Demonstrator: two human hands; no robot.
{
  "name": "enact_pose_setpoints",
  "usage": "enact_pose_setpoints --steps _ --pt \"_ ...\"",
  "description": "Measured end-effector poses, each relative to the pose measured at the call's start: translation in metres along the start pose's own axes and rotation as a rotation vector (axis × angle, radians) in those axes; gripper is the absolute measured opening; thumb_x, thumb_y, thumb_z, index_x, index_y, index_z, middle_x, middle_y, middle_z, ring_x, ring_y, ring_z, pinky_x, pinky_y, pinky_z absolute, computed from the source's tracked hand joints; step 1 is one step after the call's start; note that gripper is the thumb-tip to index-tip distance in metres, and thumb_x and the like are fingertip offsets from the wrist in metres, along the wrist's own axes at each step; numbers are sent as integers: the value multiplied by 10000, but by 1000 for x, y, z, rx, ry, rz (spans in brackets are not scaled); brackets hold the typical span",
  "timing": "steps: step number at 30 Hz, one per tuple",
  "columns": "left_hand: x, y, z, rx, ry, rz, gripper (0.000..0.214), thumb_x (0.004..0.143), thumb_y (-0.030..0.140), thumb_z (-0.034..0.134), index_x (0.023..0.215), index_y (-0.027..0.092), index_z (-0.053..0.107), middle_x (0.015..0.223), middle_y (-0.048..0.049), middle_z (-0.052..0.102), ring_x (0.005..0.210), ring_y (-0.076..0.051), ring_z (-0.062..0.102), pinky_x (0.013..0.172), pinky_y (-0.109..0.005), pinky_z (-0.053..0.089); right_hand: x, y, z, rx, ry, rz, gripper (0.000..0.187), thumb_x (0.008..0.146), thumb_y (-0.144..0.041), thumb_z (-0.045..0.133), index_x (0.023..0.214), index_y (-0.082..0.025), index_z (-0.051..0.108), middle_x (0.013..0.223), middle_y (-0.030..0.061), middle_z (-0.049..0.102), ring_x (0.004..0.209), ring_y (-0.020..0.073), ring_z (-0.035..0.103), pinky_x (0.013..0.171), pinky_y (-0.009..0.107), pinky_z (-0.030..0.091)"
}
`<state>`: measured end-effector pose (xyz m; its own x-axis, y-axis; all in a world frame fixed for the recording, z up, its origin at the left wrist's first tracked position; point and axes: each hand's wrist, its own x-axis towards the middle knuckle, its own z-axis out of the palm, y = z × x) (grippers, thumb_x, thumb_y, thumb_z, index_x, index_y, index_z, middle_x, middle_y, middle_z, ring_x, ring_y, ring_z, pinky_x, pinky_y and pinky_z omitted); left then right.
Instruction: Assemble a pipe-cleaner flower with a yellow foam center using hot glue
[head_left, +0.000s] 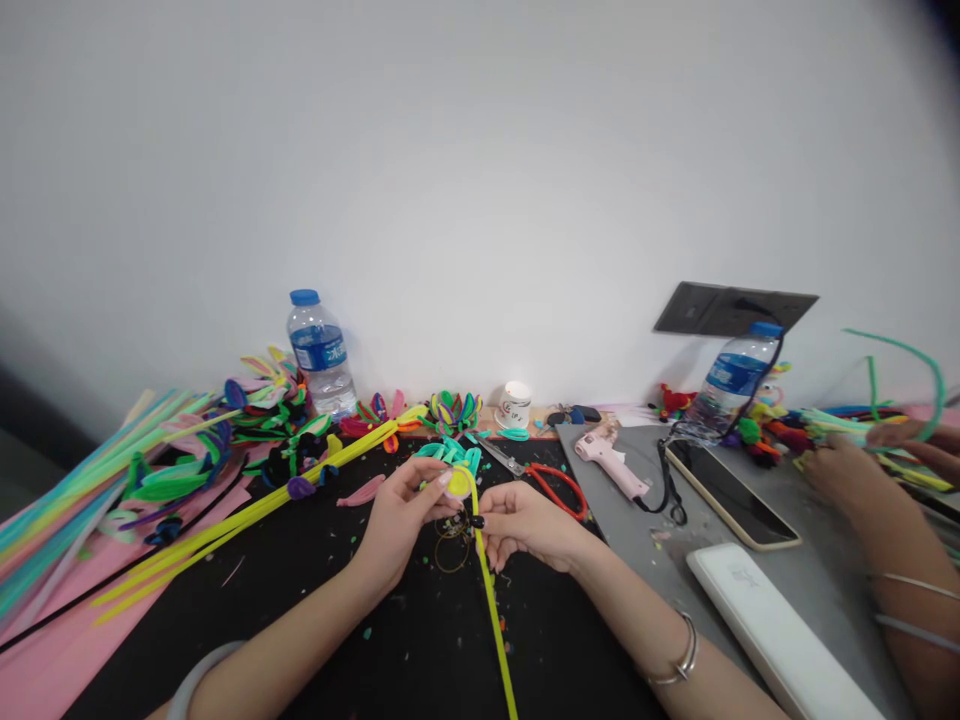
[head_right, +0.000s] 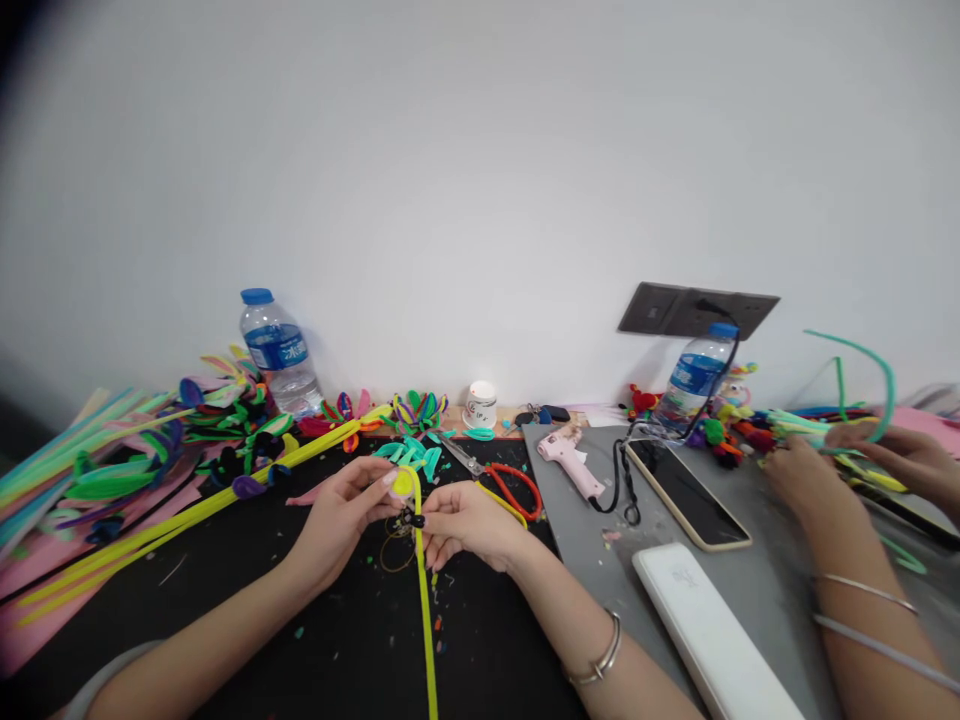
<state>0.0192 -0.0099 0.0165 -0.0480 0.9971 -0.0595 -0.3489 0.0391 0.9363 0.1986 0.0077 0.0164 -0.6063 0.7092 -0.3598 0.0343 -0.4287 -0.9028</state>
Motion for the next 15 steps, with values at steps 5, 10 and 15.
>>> enact_pose_setpoints --steps 5,10,15 --pt "-3 -1 3 -23 3 -24 346 607 350 814 821 152 628 676 14 671 557 -116 648 566 -228 559 0 0 2 -7 -5 14 334 624 -374 800 707 -138 578 588 -8 668 468 99 611 474 201 496" --pt "-6 -3 4 -62 -17 -55 342 611 340 811 830 156 623 653 10 675 554 -115 650 562 -219 554 1 2 1 -6 -15 19 342 618 -368 804 733 -134 582 623 10 693 475 103 621 484 209 507" --pt "-7 -6 5 -68 -36 -72 312 625 338 803 815 151 640 662 -5 670 563 -128 651 569 -240 559 2 4 1 -12 -14 27 337 615 -359 798 765 -140 589 666 15 704 494 115 637 493 215 508"
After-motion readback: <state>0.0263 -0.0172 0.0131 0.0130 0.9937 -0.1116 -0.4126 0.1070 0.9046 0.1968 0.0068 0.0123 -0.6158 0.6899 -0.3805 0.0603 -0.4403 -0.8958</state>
